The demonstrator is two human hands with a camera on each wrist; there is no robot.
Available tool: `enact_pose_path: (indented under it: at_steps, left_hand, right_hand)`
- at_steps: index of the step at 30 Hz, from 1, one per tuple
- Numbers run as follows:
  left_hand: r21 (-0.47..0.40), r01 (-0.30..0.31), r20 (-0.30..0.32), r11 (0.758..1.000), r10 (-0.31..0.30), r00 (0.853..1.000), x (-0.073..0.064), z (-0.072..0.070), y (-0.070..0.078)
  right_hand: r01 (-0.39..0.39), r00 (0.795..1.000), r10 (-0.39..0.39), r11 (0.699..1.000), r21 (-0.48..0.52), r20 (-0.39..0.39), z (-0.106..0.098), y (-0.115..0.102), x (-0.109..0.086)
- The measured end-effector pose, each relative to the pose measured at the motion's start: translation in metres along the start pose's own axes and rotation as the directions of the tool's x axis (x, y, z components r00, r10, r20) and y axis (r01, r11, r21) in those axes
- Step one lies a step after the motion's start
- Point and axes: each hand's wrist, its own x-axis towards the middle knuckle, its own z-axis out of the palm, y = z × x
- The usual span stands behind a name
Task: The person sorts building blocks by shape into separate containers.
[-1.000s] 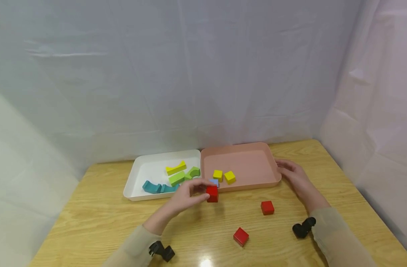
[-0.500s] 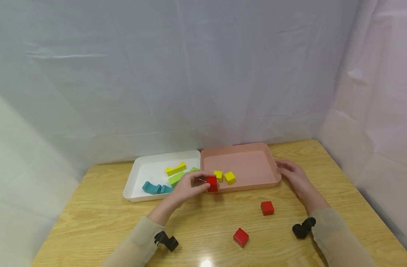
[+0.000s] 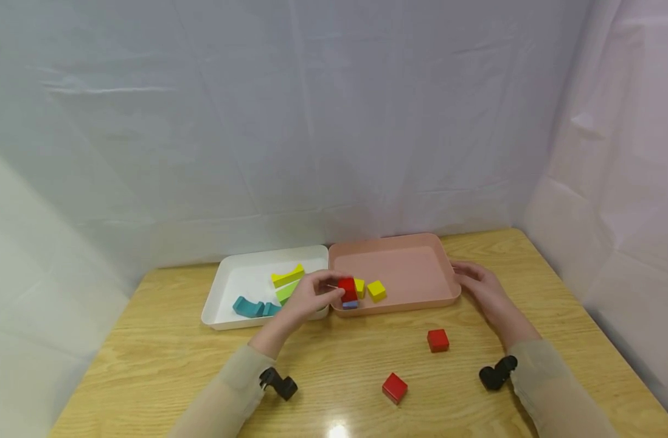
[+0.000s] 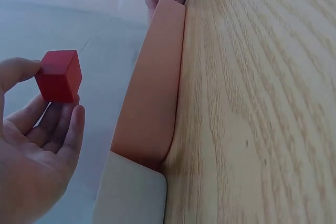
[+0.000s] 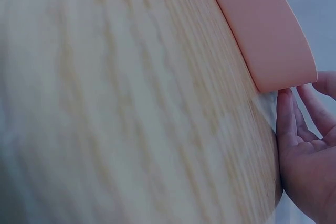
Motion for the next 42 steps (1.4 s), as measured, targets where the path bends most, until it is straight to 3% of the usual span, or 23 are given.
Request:
enact_pose_path:
  at_steps: [6,13,21,42]
  left_hand:
    - [-0.009,-0.02,-0.02,1.0,0.02,1.0,0.005,-0.003,-0.004]
    - [0.004,0.044,-0.064,0.999,-0.044,0.997,0.014,-0.004,-0.001]
    - [0.019,0.067,-0.093,0.998,-0.065,0.994,0.028,-0.005,0.0]
    - [0.054,0.113,-0.139,0.992,-0.104,0.985,0.046,-0.006,-0.02]
  right_hand:
    - [-0.005,1.0,0.005,1.0,-0.014,-0.004,0.0,-0.001,0.0]
    - [-0.025,1.0,0.025,1.0,-0.019,-0.008,0.0,-0.001,-0.001]
    - [-0.007,1.0,0.007,1.0,-0.015,-0.006,-0.001,0.0,0.0]
    - [0.002,1.0,-0.002,1.0,-0.002,0.01,-0.001,0.001,-0.002]
